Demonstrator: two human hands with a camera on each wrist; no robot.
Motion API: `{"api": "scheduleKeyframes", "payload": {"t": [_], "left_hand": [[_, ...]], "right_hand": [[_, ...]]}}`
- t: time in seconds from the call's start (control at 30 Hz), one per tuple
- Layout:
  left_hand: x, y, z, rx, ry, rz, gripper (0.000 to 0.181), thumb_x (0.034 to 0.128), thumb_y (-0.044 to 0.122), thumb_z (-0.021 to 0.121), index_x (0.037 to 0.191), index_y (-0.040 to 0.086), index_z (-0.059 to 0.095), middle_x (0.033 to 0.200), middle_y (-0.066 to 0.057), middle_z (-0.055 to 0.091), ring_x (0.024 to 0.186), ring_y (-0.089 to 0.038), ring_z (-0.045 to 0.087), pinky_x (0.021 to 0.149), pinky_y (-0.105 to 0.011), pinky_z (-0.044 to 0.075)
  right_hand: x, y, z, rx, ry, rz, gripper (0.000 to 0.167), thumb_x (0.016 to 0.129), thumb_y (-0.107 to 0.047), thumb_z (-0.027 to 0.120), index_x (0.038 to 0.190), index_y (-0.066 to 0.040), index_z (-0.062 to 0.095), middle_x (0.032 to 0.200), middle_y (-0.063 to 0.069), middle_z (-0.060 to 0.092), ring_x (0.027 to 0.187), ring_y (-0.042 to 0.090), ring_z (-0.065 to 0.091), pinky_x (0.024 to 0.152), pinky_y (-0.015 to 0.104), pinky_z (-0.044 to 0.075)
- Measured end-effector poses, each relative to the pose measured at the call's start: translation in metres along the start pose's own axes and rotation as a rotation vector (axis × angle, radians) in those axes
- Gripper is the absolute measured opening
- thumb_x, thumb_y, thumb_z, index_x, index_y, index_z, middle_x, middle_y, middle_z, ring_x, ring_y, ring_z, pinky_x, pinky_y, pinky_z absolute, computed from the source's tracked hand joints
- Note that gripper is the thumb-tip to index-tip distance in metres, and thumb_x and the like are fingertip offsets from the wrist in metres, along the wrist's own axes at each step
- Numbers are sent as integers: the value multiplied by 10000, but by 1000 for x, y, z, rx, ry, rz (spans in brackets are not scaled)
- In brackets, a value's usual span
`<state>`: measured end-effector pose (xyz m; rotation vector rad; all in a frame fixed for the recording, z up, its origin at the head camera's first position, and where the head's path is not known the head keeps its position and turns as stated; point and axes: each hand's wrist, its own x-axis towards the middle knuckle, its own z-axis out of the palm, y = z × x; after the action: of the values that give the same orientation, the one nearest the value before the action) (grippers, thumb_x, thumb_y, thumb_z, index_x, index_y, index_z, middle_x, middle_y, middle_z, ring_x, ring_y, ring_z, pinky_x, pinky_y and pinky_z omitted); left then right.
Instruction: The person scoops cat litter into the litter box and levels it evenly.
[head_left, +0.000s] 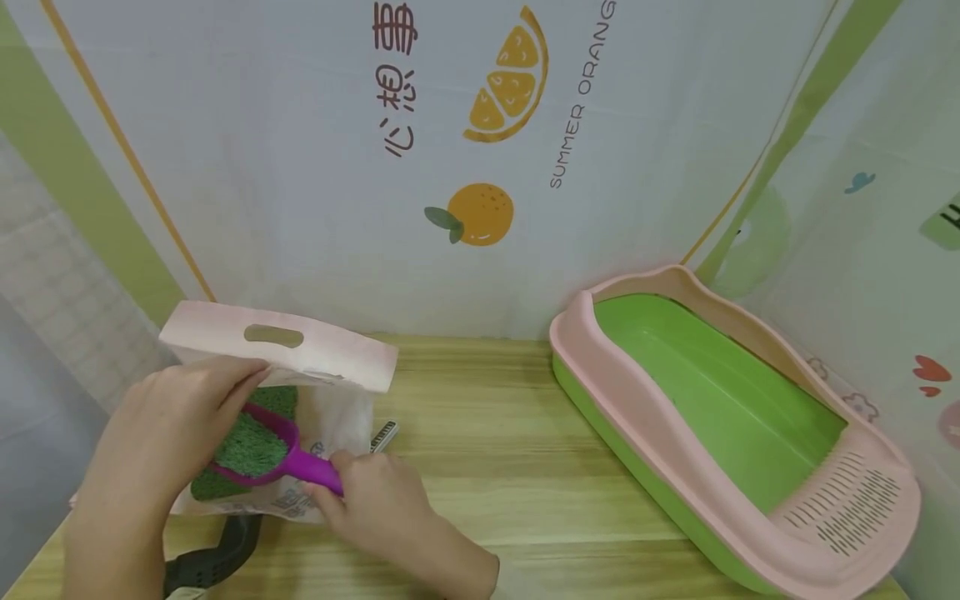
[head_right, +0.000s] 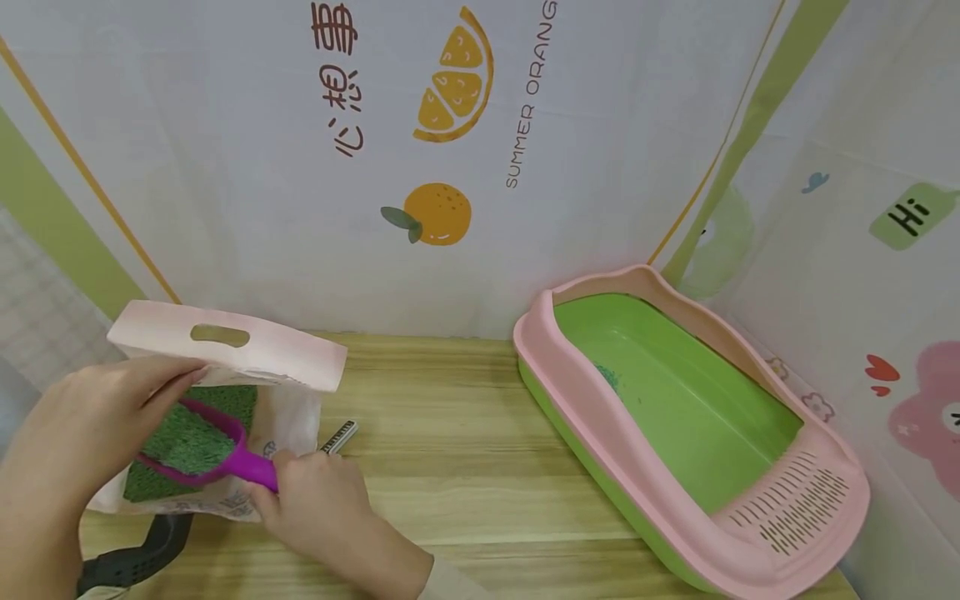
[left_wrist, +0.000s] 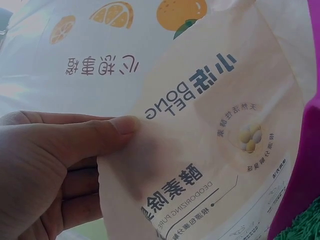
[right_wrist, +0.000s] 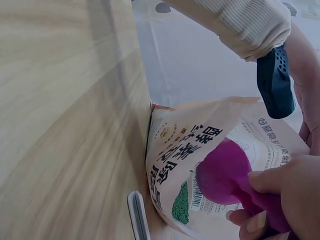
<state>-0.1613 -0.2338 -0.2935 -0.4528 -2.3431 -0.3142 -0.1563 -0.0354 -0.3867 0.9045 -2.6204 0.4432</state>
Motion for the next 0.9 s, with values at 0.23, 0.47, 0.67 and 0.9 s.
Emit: {"api": "scheduleKeyframes", "payload": {"t": [0.23,0.47,0.67,0.9], "left_hand": [[1,-1,0,-1,-5,-3,125,829,56,784,859,116,678,516,40,407,506,-173,315,492,-352,292],[1,-2,-1,-4,-7,-6,116,821,50,788,871,98,694,514,23,444,493,-178,349,478,-398,343],[1,-2,-1,-4,-15,-19,114,823,66,791,877,104,698,529,11,474,491,-194,394,495,-478,394],[2,0,-3,-6,-39,-40,113,834,79,788,866,111,685,532,17,471,490,-202,419,495,-473,394]], "right_hand": [[0,5,-4,34,-21,8,367,1014,-460,577,742,-216,548,551,-150,357,426,-46,263,388,88,215],[-4,12,-10,76,-56,40,369,1022,-484,554,776,-209,571,545,-148,339,422,-50,233,384,107,221],[-11,18,-15,95,-23,0,378,1016,-476,569,743,-215,547,544,-156,321,436,-58,200,395,106,202],[-24,22,-25,153,-37,10,384,1005,-462,600,718,-216,529,563,-148,328,475,-50,214,417,111,203]]}}
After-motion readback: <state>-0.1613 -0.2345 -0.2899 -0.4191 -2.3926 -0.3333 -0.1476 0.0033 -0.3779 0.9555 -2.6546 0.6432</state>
